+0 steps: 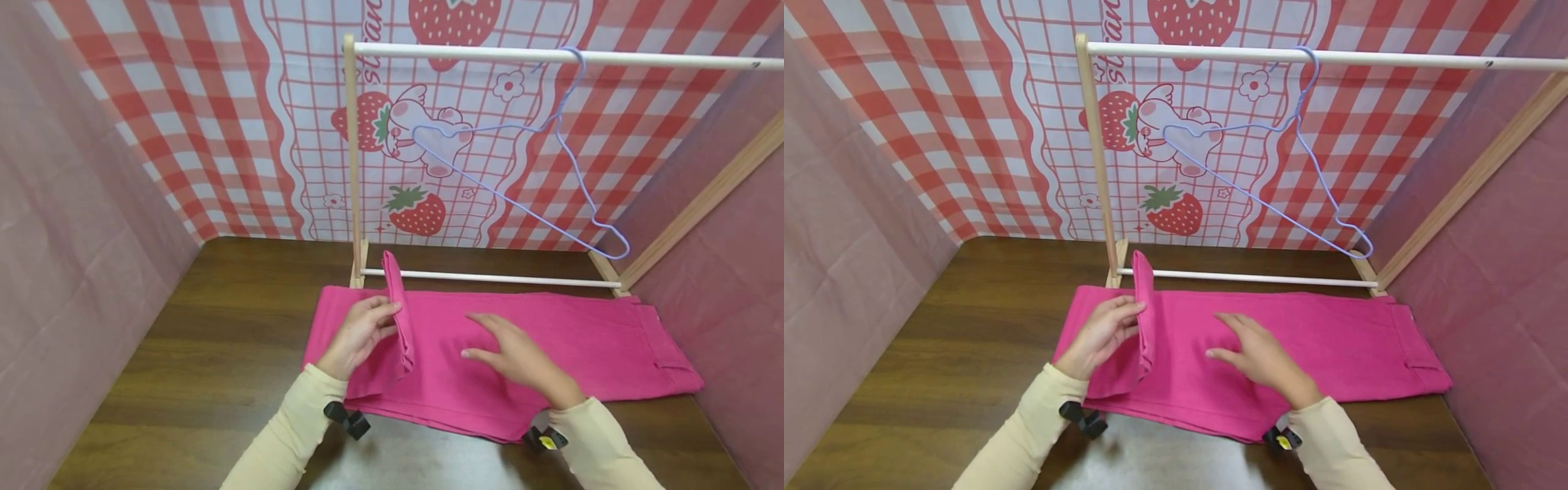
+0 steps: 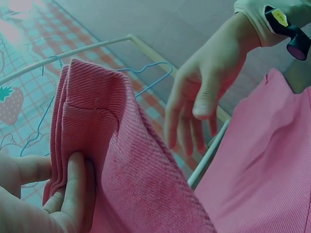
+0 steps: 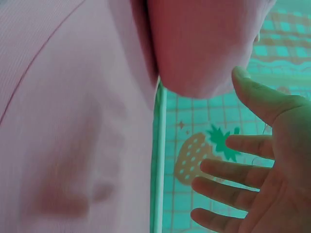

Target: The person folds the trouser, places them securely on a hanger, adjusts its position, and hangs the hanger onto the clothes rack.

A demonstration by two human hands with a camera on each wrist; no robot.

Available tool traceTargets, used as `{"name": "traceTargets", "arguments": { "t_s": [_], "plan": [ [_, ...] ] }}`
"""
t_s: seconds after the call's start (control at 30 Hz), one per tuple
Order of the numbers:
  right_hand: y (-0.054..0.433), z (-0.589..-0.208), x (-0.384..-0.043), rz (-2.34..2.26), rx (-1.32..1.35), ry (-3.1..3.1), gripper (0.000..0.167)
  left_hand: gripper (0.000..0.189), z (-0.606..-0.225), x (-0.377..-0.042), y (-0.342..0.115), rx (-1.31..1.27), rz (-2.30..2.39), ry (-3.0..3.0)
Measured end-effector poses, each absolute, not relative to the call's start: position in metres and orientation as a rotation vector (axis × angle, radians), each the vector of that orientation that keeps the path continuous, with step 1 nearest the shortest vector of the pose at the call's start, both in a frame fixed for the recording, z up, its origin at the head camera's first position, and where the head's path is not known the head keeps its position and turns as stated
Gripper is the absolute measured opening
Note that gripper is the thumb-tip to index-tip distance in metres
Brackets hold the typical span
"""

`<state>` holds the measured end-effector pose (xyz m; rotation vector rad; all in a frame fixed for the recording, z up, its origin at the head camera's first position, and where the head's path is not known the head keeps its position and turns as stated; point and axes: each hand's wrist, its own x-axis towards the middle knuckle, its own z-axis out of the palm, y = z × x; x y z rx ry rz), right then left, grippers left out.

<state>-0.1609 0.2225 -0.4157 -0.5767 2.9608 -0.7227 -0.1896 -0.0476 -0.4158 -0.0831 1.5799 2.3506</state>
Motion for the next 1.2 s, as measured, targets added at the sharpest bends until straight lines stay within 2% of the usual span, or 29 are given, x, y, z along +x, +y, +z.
{"name": "traceTargets", "arguments": {
  "t_s": [0.43,0.6,0.97,1.2],
  "plan": [
    [0.190,-0.405,-0.148,-0.905,-0.695,2.949,0.063,0.024,-0.417,-0.188,-0.045,-0.059,2.332,1.585],
    [0.179,-0.402,-0.141,-0.966,-0.828,2.935,0.061,0.023,-0.417,-0.187,-0.044,-0.056,2.320,1.593],
    [0.158,-0.405,-0.132,-1.053,-0.936,2.902,0.073,0.027,-0.409,-0.184,-0.036,-0.040,2.354,1.566],
    [0.148,-0.402,-0.129,-1.073,-0.862,3.016,0.076,0.024,-0.403,-0.185,-0.030,-0.067,2.406,1.535]
  ]
}}
